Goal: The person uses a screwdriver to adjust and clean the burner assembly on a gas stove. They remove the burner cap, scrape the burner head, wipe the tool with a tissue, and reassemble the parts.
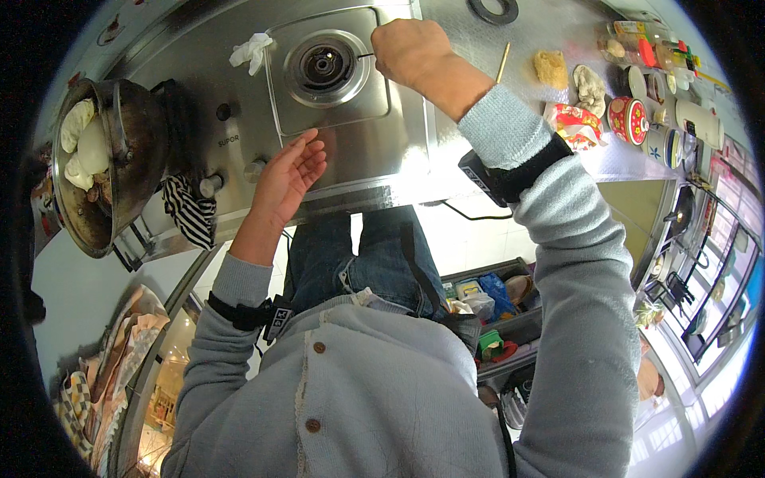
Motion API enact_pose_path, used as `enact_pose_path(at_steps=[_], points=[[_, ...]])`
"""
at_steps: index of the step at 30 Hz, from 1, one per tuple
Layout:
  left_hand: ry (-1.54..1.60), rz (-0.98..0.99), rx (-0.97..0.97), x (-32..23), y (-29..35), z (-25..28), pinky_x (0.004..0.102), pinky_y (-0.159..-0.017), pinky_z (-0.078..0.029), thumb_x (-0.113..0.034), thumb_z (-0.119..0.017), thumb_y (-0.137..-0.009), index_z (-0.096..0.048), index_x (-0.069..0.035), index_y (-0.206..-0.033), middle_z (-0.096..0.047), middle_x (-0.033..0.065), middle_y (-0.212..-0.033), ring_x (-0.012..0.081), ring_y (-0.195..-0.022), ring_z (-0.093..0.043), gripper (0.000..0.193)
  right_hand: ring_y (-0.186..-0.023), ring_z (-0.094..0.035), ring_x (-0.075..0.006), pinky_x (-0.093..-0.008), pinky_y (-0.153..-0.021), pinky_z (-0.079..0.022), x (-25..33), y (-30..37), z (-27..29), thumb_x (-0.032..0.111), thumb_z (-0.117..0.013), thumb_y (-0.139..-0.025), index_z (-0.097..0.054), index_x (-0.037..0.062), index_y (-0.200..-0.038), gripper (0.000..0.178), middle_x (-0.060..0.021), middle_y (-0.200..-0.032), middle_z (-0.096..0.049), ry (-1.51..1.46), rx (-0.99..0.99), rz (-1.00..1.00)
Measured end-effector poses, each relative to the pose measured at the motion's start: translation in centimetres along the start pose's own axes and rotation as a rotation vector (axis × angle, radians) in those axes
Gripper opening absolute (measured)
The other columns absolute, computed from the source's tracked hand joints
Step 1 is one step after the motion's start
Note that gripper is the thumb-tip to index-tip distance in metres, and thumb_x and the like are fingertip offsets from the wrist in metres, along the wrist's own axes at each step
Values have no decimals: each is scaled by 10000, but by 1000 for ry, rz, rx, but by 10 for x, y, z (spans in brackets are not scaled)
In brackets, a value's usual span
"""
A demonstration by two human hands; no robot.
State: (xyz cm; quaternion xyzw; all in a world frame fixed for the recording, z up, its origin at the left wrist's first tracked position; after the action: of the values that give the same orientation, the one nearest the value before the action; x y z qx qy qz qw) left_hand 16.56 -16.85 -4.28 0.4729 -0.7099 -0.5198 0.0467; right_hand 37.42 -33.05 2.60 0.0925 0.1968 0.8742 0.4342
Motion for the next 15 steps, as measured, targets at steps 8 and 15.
enact_pose_path(at_steps=[8,15], points=[[6,8,3,2,0,3,308,-839,-540,-194,-530,-987,-620,-44,-1181,-670,84,-1019,161,-912,-638,261,-819,-670,-340,-434,-737,-547,-3,4,3,228,-592,-856,-681,112,-920,160,-139,-846,-692,-28,-10,23],[4,3,20,1,-3,2,306,-834,-541,-199,-528,-988,-618,-43,-1178,-669,79,-1012,158,-904,-638,262,-899,-680,-319,-408,-764,-555,-1,1,6,198,-608,-838,-697,78,-972,200,-138,-950,-701,-2,49,41]])
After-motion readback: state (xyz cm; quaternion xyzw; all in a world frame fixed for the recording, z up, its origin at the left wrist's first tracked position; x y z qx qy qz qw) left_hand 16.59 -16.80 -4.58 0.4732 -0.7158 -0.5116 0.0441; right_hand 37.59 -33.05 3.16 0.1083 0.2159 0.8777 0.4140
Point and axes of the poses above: each hand's wrist, its own y-axis away from the middle knuckle, its own z-axis out of the back of the hand, x = y × z, the point moved 1 cm from there along -y, towards the middle knuckle
